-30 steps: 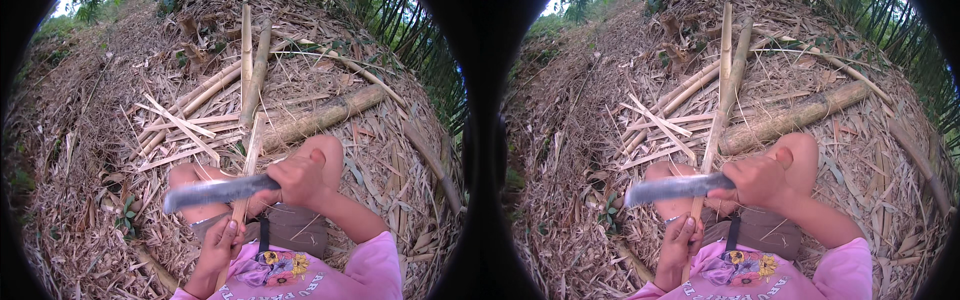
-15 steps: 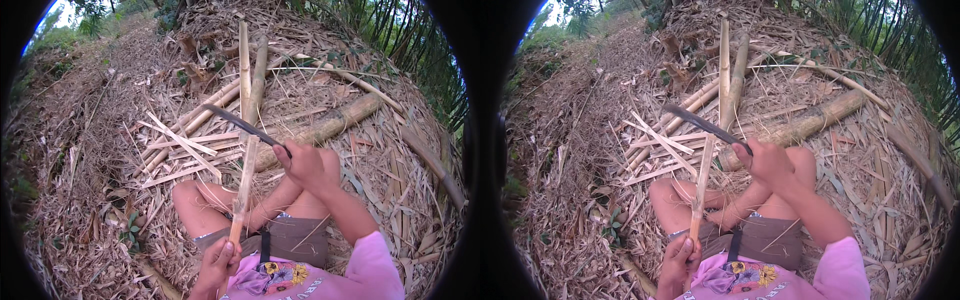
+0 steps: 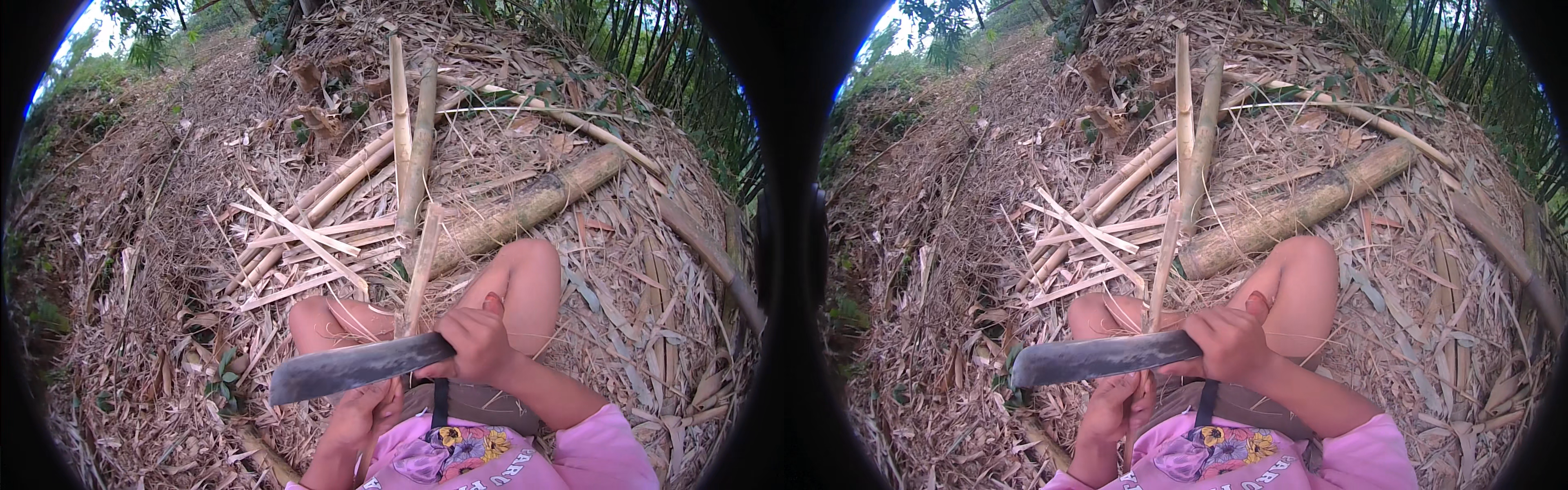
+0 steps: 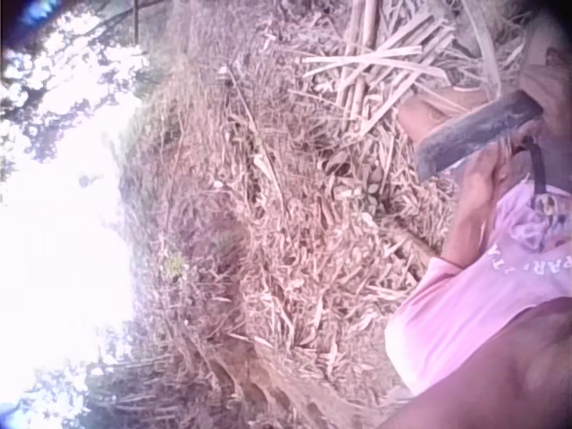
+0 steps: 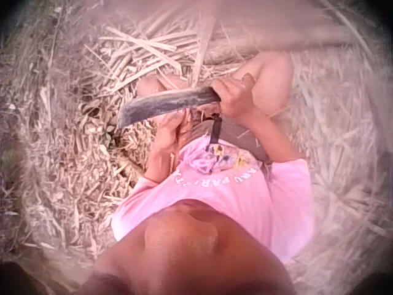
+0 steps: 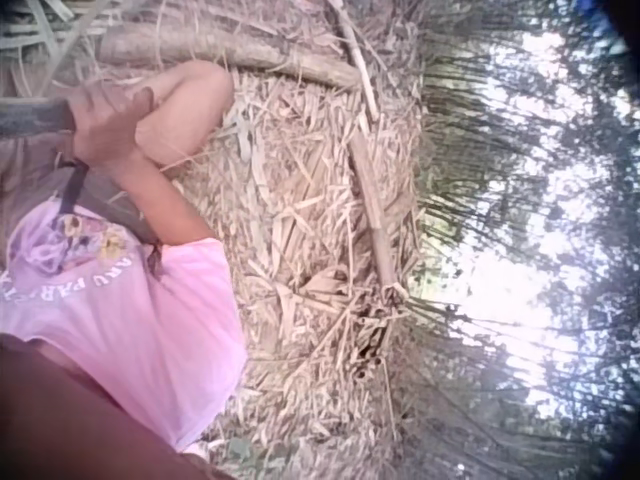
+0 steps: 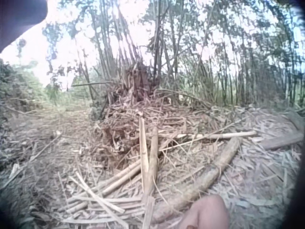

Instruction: The person scrapes a thin strip of bamboo with a machete and peels fibers from it while sitting on the ground.

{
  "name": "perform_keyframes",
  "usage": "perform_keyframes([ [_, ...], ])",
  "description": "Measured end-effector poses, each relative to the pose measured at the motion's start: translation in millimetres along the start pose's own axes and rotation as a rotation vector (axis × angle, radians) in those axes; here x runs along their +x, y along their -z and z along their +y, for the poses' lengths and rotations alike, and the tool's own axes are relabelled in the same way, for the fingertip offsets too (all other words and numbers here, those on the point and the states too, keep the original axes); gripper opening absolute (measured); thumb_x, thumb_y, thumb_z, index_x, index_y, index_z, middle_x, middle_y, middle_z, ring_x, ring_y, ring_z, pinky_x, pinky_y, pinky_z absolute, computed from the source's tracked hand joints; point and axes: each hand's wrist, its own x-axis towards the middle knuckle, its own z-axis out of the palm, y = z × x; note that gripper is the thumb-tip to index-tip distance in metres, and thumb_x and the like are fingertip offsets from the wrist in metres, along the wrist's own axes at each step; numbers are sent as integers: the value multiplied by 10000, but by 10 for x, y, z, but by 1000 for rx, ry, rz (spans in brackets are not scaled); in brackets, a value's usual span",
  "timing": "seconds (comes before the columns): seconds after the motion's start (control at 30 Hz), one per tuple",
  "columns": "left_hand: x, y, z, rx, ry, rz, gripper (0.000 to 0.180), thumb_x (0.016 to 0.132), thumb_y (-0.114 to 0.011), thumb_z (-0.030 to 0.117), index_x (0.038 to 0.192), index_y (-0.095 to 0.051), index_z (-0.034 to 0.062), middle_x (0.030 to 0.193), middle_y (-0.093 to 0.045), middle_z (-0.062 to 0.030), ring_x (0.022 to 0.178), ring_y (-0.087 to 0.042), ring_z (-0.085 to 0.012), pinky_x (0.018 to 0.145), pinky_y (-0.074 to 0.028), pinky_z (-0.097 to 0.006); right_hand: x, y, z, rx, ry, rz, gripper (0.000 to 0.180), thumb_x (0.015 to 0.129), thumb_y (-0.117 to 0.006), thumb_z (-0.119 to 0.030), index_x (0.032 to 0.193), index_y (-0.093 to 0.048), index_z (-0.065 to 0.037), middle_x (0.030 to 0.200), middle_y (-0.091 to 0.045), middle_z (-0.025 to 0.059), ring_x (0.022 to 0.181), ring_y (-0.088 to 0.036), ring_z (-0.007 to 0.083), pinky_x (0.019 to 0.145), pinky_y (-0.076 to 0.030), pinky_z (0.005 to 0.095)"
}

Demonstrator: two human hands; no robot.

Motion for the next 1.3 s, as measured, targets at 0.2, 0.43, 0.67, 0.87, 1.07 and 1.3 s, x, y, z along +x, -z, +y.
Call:
perform_keyframes([
  [0.2, -36, -294, -165, 463, -212, 225, 350, 1028, -374, 291, 789, -465, 52, 650, -368, 1, 540, -345, -96, 481, -259, -268, 95, 37, -60, 13, 30, -5, 690, 710, -643, -735, 645, -512, -60, 568, -499, 72, 497, -559, 252, 483, -444, 358],
  [0.43, 84, -35, -279, 836, -445, 234, 413, 1047, -331, 371, 902, -482, 14, 634, -400, -10, 541, -373, -87, 445, -246, -267, 368, 67, 31, -149, 129, 27, 694, 698, -638, -749, 577, -465, -89, 507, -442, 40, 440, -513, 215, 444, -410, 325],
  [0.67, 11, -101, -117, 336, -130, 159, 411, 1052, -305, 398, 817, -435, 87, 628, -386, 5, 533, -313, -76, 447, -199, -246, 490, 209, 224, -381, 191, -41, 666, 786, -522, -768, 630, -524, -121, 531, -505, 46, 451, -538, 228, 452, -428, 345],
  [0.87, -161, -126, -202, 193, 2, 95, 381, 1029, -321, 394, 782, -395, 114, 616, -353, 18, 455, -262, -73, 395, -183, -238, 688, 498, 814, -237, -699, -221, 638, 935, -465, -626, 690, -558, -44, 581, -557, 164, 584, -588, 365, 541, -440, 429],
  [1.07, 156, 315, 79, -238, 62, -159, 469, 1034, -269, 512, 808, -401, 123, 629, -339, 29, 419, -225, -54, 356, -176, -224, 595, 45, 635, 9, -751, -288, 721, 908, -506, -650, 674, -575, 28, 585, -551, 209, 584, -565, 390, 573, -443, 462],
  [1.3, 348, 368, 10, 294, -16, 397, 495, 1013, -355, 547, 798, -480, 119, 639, -401, 35, 455, -321, -68, 399, -239, -223, 610, -755, 984, 661, -887, -554, 624, 903, -570, -614, 709, -633, -24, 572, -536, 48, 496, -480, 138, 499, -414, 337],
])
